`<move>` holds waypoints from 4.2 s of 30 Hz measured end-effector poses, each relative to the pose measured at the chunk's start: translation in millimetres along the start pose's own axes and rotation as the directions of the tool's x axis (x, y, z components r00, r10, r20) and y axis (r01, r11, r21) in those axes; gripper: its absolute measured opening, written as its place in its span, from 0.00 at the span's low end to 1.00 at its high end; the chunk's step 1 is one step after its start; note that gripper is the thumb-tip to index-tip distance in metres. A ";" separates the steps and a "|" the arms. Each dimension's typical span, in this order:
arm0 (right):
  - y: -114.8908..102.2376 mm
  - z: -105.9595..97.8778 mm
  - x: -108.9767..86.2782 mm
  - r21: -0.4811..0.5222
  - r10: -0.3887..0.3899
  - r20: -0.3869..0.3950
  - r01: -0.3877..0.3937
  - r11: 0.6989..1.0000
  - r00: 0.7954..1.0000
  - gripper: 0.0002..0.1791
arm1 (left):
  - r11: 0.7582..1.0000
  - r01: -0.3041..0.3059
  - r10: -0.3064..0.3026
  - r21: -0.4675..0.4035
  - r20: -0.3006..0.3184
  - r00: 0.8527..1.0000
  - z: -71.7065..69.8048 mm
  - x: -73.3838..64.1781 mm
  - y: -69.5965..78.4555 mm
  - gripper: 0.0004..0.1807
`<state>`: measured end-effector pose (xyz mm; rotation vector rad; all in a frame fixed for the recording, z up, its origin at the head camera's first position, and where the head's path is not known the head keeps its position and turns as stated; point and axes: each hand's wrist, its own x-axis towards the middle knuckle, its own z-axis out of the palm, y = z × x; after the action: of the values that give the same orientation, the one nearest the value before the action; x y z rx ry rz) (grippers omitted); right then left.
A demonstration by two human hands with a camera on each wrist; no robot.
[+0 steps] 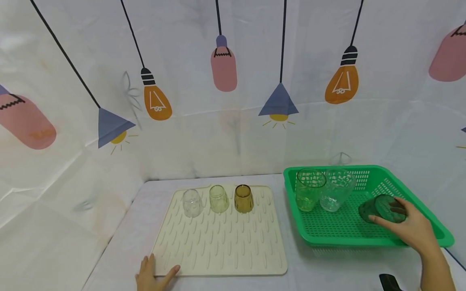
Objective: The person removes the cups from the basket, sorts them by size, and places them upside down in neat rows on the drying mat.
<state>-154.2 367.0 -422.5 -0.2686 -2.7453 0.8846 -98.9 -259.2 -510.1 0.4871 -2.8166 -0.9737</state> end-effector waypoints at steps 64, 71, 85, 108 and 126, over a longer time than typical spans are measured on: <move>-159.4 96.8 -60.5 0.805 -0.567 -0.181 0.453 0.384 0.803 0.46 | 0.500 -0.394 0.695 -0.771 0.087 0.713 43.6 -8.7 205.3 0.31; -173.2 108.3 -67.4 0.761 -0.541 -0.111 0.421 0.493 0.834 0.45 | 0.472 -0.409 0.730 -0.781 0.087 0.678 45.6 -13.0 213.9 0.32; -186.5 125.5 -71.5 0.730 -0.543 -0.054 0.404 0.551 0.838 0.42 | 0.509 -0.453 0.735 -0.731 0.096 0.672 47.6 -17.9 227.0 0.36; -195.8 142.3 -70.7 0.574 -0.570 -0.064 0.498 0.650 0.819 0.42 | 0.664 -0.613 0.722 -0.428 0.156 0.674 46.0 -20.0 235.9 0.42; -204.3 145.0 -75.1 0.208 -0.641 -0.089 0.643 0.737 0.763 0.42 | 0.710 -0.669 0.703 -0.219 0.167 0.691 45.7 -24.0 242.3 0.38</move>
<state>-144.3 105.7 -428.5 0.6873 -2.3970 0.9528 -149.4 -45.0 -396.2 -0.7301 -2.6940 -1.0719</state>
